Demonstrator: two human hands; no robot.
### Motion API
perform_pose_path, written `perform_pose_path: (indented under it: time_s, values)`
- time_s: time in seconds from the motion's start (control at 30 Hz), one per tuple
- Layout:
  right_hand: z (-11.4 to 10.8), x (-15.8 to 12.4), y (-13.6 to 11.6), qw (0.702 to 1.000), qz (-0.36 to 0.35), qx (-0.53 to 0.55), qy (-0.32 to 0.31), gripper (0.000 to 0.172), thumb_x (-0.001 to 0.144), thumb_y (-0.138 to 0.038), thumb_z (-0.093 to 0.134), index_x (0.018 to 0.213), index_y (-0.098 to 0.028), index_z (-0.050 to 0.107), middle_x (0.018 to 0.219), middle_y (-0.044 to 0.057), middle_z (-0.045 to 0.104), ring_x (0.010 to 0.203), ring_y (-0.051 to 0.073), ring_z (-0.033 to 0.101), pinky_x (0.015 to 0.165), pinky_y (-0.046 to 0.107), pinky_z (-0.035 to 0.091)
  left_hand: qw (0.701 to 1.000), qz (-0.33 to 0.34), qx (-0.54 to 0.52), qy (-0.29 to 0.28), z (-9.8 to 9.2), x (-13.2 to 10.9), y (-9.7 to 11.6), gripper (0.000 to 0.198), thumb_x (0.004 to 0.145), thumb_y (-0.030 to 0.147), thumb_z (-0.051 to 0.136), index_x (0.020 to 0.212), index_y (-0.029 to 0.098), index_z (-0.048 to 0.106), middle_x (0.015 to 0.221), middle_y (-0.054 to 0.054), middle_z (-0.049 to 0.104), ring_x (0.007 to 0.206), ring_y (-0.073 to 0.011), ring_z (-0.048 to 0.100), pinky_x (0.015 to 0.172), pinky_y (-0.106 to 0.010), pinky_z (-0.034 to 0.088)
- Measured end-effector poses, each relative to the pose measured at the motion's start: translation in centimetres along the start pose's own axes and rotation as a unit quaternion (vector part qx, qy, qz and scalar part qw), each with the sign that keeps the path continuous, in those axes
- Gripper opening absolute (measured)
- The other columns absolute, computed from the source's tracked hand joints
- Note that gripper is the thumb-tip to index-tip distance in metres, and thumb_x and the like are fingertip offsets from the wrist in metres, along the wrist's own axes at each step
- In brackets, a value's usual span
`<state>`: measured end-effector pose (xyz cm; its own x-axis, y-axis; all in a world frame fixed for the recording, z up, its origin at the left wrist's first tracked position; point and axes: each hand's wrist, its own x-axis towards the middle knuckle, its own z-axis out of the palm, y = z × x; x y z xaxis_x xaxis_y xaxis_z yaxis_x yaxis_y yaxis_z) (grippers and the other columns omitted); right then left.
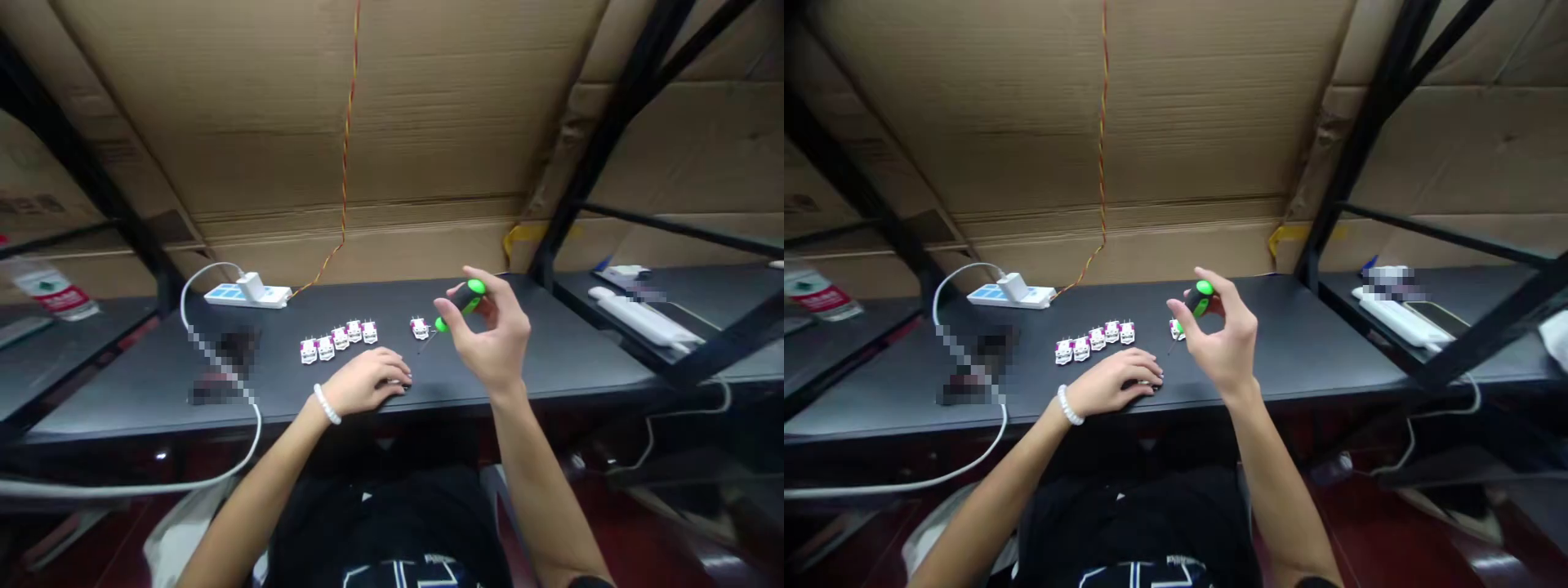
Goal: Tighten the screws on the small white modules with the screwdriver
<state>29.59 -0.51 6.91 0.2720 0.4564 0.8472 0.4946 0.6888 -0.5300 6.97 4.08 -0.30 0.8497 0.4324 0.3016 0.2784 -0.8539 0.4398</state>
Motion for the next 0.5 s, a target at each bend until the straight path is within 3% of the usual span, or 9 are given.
perform_pose_path:
  time_s: [0.27,0.5]
  values:
    - [-0.5,0.3,0.1,1.000,-0.011,-0.001,0.005,0.043,0.092,-0.037,0.085,0.131,-0.024,0.071,0.107,0.006,0.081,0.091,0.023,0.082,0.082,0.037,0.070,0.999,-0.012,0.027,0.024,0.6,1.1,0.2,0.019,0.107,0.022,0.063,0.100,0.021,0.080,0.116,-0.007,0.082,0.122,-0.0267,0.069,0.114,-0.043,0.053]
    - [-0.9,0.5,0.4,1.000,-0.016,-0.012,0.015,0.042,0.093,-0.037,0.084,0.131,-0.025,0.071,0.109,0.005,0.081,0.092,0.023,0.082,0.082,0.037,0.070,0.998,-0.033,0.054,0.000,0.3,3.6,-1.1,0.016,0.102,0.015,0.064,0.095,0.021,0.078,0.113,-0.007,0.081,0.116,-0.0253,0.070,0.108,-0.040,0.054]
